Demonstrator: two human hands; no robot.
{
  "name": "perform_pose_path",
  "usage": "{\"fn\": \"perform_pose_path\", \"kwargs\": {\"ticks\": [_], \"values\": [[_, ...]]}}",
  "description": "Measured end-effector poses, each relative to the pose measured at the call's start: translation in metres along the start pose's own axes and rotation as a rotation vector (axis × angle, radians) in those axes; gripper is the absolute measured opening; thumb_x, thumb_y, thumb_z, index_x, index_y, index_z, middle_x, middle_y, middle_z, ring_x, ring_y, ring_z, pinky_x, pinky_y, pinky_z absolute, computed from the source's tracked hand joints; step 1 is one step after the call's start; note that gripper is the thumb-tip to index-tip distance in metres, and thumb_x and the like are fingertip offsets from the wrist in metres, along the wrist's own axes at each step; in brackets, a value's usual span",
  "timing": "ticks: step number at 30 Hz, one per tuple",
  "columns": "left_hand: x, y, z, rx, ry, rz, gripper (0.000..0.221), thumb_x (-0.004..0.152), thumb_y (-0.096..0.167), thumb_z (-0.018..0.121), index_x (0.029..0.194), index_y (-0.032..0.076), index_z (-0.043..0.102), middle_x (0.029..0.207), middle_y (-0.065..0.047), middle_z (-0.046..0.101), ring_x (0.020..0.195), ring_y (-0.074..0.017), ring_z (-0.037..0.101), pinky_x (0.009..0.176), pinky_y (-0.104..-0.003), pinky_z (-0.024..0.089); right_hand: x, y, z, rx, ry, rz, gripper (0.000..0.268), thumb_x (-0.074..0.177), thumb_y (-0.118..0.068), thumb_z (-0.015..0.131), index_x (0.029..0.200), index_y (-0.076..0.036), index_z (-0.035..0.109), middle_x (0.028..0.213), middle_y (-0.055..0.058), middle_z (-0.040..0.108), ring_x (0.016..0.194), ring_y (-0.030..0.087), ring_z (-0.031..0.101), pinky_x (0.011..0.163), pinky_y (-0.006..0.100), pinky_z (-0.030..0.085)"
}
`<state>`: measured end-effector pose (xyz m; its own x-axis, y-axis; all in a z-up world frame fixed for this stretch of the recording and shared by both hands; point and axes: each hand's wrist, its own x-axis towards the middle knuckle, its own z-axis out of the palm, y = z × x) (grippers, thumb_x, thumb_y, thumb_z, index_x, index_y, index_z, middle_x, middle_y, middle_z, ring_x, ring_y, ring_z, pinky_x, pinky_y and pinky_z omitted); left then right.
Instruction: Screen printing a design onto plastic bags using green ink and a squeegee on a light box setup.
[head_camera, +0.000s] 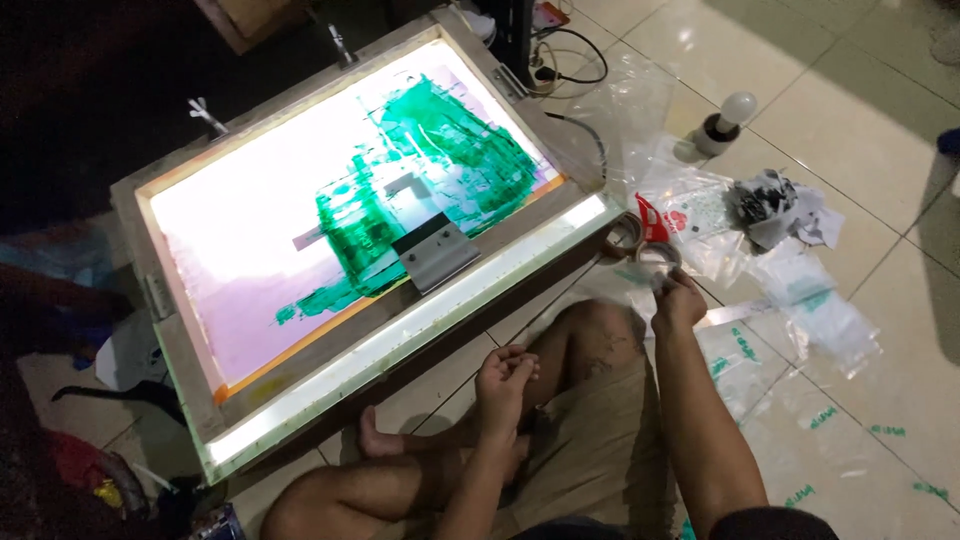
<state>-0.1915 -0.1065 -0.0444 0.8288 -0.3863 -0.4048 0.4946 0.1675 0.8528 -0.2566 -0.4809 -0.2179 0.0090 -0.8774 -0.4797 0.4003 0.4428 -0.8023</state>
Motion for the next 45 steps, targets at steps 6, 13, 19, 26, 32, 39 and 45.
{"fn": "perform_pose_path", "kwargs": {"ticks": [6, 13, 19, 26, 32, 39, 45], "values": [[-0.001, -0.025, -0.036, -0.083, -0.001, -0.029, 0.021, 0.094, -0.004, 0.064, 0.115, -0.006, 0.065, 0.097, -0.018, 0.073, 0.082, -0.0218, 0.066, 0.074, -0.032, 0.057, -0.049, -0.024, 0.005, -0.146, -0.103, 0.21, 0.032, 0.094, -0.005, 0.061, 0.124, -0.01, 0.071, 0.11, 0.003, 0.07, 0.093, 0.013, 0.068, 0.081, 0.026, 0.055], [-0.008, -0.039, -0.054, -0.037, 0.036, -0.05, 0.024, 0.093, -0.001, 0.066, 0.116, -0.005, 0.066, 0.099, -0.016, 0.073, 0.077, -0.02, 0.063, 0.074, -0.031, 0.053, -0.057, -0.04, -0.015, -0.633, -0.109, 0.021, 0.022, 0.093, -0.009, 0.064, 0.109, -0.012, 0.079, 0.088, 0.001, 0.069, 0.076, 0.011, 0.061, 0.066, 0.022, 0.049], [-0.023, -0.024, -0.047, 0.069, 0.034, -0.036, 0.024, 0.089, 0.001, 0.07, 0.113, -0.003, 0.07, 0.098, -0.014, 0.075, 0.082, -0.0179, 0.064, 0.076, -0.029, 0.052, -0.066, -0.06, -0.061, -1.501, -0.071, -0.38, 0.033, 0.085, -0.031, 0.072, 0.113, -0.016, 0.081, 0.112, 0.005, 0.077, 0.099, 0.029, 0.07, 0.087, 0.042, 0.055], [-0.025, -0.042, -0.048, 0.002, -0.003, -0.068, 0.022, 0.091, -0.001, 0.069, 0.113, -0.002, 0.07, 0.097, -0.012, 0.073, 0.081, -0.0165, 0.062, 0.075, -0.028, 0.049, -0.091, -0.054, -0.055, -1.575, -0.029, -0.234, 0.046, 0.081, -0.041, 0.084, 0.116, -0.012, 0.078, 0.109, 0.012, 0.074, 0.114, 0.035, 0.056, 0.101, 0.049, 0.036], [-0.021, -0.054, -0.062, 0.035, 0.051, -0.071, 0.024, 0.091, 0.002, 0.071, 0.115, -0.002, 0.071, 0.1, -0.013, 0.074, 0.081, -0.0174, 0.062, 0.075, -0.029, 0.05, -0.072, -0.048, -0.064, -1.544, -0.017, -0.228, 0.037, 0.08, -0.043, 0.078, 0.103, -0.015, 0.084, 0.108, 0.012, 0.076, 0.114, 0.04, 0.056, 0.103, 0.051, 0.042], [-0.015, -0.043, -0.082, 0.055, 0.027, 0.038, 0.023, 0.09, -0.002, 0.069, 0.113, -0.002, 0.071, 0.1, -0.013, 0.077, 0.083, -0.0179, 0.064, 0.075, -0.03, 0.052, -0.058, -0.099, -0.066, -0.531, -0.2, 0.024, 0.014, 0.09, -0.011, 0.064, 0.101, -0.003, 0.062, 0.105, 0.012, 0.071, 0.087, 0.026, 0.068, 0.074, 0.033, 0.058], [-0.027, 0.005, -0.071, 0.101, 0.02, 0.106, 0.019, 0.09, -0.002, 0.07, 0.109, -0.003, 0.073, 0.099, -0.012, 0.075, 0.086, -0.0178, 0.064, 0.082, -0.029, 0.053, -0.085, -0.193, -0.031, -0.464, -0.473, -0.11, 0.013, 0.093, -0.001, 0.059, 0.086, -0.01, 0.052, 0.122, 0.019, 0.073, 0.104, 0.035, 0.075, 0.084, 0.042, 0.063]]}}
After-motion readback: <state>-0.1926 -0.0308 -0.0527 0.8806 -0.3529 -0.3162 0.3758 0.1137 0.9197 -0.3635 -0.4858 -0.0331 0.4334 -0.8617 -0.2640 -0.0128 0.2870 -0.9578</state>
